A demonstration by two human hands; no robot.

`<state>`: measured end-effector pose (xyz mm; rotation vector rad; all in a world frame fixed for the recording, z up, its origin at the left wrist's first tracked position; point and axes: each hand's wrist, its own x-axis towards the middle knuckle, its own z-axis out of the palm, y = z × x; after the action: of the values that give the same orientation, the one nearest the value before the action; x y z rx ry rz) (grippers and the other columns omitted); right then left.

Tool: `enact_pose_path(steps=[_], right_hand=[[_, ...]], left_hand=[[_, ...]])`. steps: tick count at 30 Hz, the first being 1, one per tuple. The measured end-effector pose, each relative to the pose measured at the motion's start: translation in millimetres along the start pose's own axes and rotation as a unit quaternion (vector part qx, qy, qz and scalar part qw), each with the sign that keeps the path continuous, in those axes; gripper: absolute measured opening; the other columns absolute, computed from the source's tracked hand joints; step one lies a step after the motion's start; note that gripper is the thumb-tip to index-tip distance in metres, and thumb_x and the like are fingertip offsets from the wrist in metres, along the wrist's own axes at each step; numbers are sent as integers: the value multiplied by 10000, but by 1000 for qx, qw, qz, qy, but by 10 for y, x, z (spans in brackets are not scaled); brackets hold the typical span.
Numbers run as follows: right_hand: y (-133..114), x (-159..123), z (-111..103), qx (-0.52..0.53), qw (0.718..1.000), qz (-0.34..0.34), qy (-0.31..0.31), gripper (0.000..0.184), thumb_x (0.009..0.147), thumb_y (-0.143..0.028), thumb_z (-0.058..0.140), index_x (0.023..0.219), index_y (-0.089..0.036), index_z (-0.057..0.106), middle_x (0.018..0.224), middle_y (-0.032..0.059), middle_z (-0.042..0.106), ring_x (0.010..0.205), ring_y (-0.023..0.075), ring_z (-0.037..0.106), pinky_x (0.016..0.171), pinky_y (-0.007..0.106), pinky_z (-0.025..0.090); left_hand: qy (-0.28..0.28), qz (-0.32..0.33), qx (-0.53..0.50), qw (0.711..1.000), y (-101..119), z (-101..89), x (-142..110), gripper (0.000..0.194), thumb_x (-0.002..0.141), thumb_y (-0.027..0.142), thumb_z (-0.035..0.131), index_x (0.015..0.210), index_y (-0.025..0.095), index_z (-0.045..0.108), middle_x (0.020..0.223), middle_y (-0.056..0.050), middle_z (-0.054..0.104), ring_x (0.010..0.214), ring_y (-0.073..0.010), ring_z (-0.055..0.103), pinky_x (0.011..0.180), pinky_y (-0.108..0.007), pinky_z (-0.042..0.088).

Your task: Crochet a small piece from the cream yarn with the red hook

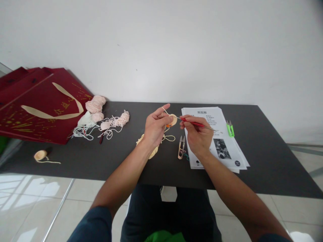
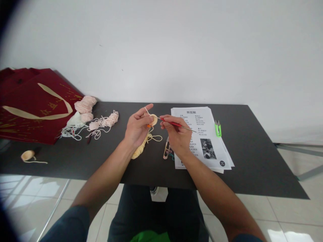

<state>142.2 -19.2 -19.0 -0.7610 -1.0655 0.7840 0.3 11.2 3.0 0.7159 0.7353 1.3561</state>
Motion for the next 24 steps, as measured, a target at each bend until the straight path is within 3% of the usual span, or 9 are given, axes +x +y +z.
enact_pose_path(steps=[5, 11, 16, 20, 24], right_hand=[[25, 112, -104, 19, 999, 17, -19, 151, 847, -246, 831, 904, -253, 691, 945, -11, 805, 679, 104, 695, 629, 260, 568], [-32, 52, -150, -127, 986, -106, -33, 111, 886, -203, 783, 927, -274, 709, 949, 6, 792, 909, 176, 749, 809, 357, 598], [-93, 51, -133, -90, 996, -19, 3, 119, 883, -229, 793, 929, -264, 689, 947, -1, 789, 767, 147, 715, 657, 306, 553], [-117, 102, -130, -7, 1000, 23, 3, 159, 859, -193, 811, 902, -248, 668, 883, -21, 792, 657, 111, 658, 590, 272, 494], [-133, 103, -130, -8, 1000, 22, 3, 164, 848, -206, 821, 895, -247, 669, 885, -18, 797, 668, 115, 666, 600, 277, 503]], left_hand=[[14, 10, 92, 996, 2, 9, -12, 645, 584, 127, 890, 1212, 162, 748, 658, 67, 683, 568, -69, 577, 630, -240, 472], [57, 61, 195, 977, -49, -7, -12, 657, 649, 152, 835, 1294, 121, 712, 682, 39, 704, 582, -87, 571, 626, -253, 466], [33, 159, 238, 958, -96, -6, -38, 516, 716, 122, 764, 1228, 188, 755, 691, 56, 658, 632, -81, 548, 683, -254, 459], [14, 142, 205, 968, -85, -9, -31, 496, 688, 102, 769, 1175, 200, 776, 684, 51, 646, 629, -85, 540, 658, -252, 448], [-2, 111, 157, 981, -84, -51, 10, 482, 664, 63, 760, 1125, 199, 789, 689, 45, 652, 596, -70, 519, 605, -231, 409]])
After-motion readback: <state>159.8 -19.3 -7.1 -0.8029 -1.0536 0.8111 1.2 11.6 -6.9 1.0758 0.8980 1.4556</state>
